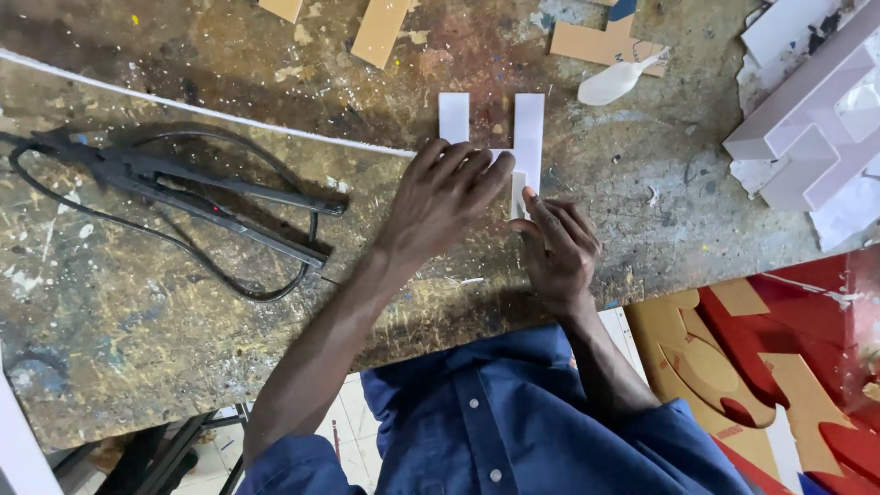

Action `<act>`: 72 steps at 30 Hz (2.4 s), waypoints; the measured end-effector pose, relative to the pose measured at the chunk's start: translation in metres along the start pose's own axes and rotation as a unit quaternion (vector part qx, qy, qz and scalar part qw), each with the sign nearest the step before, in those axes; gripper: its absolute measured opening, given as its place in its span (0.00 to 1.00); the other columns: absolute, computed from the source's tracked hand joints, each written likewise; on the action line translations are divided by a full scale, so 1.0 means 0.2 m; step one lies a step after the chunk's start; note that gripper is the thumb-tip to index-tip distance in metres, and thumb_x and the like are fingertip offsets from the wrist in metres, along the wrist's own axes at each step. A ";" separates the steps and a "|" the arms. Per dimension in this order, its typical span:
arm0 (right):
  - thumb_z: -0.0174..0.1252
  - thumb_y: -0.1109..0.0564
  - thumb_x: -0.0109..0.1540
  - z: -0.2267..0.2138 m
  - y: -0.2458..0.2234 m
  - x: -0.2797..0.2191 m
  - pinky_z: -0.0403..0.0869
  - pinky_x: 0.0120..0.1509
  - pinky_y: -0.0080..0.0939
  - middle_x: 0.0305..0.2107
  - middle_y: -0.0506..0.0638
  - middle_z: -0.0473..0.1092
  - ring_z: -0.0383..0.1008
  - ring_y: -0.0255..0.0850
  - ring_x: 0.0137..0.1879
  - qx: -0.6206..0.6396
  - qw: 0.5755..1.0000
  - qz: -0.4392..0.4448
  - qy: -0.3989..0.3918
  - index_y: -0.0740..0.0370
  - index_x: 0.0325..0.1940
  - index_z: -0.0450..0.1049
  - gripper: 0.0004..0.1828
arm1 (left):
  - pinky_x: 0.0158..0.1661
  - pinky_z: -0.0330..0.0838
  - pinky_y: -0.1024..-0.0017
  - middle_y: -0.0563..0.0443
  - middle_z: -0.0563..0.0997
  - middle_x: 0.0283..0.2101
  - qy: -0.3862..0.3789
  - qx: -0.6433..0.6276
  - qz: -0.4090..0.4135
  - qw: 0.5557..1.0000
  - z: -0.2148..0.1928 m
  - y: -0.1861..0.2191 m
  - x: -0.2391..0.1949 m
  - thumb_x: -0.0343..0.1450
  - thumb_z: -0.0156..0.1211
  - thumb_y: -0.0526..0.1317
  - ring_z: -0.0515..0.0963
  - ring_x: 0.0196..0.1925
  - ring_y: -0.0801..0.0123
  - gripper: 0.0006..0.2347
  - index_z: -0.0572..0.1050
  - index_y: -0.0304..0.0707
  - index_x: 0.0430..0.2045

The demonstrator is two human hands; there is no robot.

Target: Using a heating tool to bend plastic strips and gluing them to a cutout letter to create a 3D sign component.

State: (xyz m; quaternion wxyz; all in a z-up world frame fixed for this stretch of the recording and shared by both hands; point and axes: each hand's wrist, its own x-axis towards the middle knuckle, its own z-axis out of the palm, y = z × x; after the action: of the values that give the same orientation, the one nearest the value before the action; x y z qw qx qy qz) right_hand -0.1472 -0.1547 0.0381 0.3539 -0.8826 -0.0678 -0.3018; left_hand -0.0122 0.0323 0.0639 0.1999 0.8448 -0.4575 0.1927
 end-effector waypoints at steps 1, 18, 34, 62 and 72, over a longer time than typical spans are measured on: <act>0.74 0.64 0.69 0.01 -0.02 0.02 0.82 0.48 0.59 0.36 0.63 0.82 0.84 0.62 0.40 0.006 1.000 -0.002 0.008 0.73 0.64 0.85 0.19 | 0.50 0.81 0.64 0.51 0.89 0.40 0.036 -0.010 0.019 0.999 0.03 -0.02 -0.03 0.81 0.65 0.36 0.89 0.46 0.62 0.05 0.83 0.48 0.50; 0.74 0.58 0.71 0.07 -0.01 -0.02 0.80 0.48 0.59 0.37 0.64 0.82 0.83 0.63 0.41 0.012 0.999 -0.002 0.038 0.75 0.63 0.85 0.20 | 0.41 0.74 0.62 0.51 0.80 0.40 0.129 -0.052 0.054 0.989 0.09 -0.06 -0.07 0.81 0.59 0.30 0.82 0.38 0.60 0.07 0.76 0.46 0.35; 0.64 0.62 0.73 -0.10 0.23 0.01 0.77 0.48 0.58 0.39 0.63 0.82 0.83 0.62 0.44 0.079 0.994 0.059 0.049 0.71 0.57 0.87 0.12 | 0.43 0.72 0.61 0.51 0.80 0.39 0.121 -0.064 0.063 0.989 0.13 -0.05 -0.07 0.81 0.59 0.33 0.81 0.39 0.56 0.06 0.77 0.44 0.33; 0.64 0.44 0.71 -0.19 0.47 0.71 0.69 0.52 0.38 0.45 0.51 0.72 0.73 0.41 0.48 0.275 0.898 0.281 -0.197 0.62 0.53 0.71 0.20 | 0.44 0.70 0.64 0.50 0.88 0.48 -0.012 -0.104 0.024 0.994 0.13 -0.09 -0.01 0.83 0.62 0.38 0.87 0.45 0.62 0.03 0.74 0.46 0.46; 0.68 0.44 0.67 -0.15 0.52 0.66 0.77 0.52 0.42 0.46 0.56 0.78 0.83 0.48 0.51 0.209 0.910 0.237 -0.269 0.64 0.53 0.75 0.22 | 0.44 0.70 0.65 0.49 0.91 0.48 -0.004 -0.063 0.058 0.996 0.22 -0.10 -0.12 0.88 0.59 0.47 0.91 0.47 0.64 0.15 0.68 0.39 0.65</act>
State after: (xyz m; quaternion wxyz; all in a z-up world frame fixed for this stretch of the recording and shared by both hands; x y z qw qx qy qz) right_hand -0.0194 -0.2638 0.0709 0.5599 -0.8263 -0.0111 0.0610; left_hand -0.0010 0.0353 0.0114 0.2394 0.8031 -0.5181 0.1713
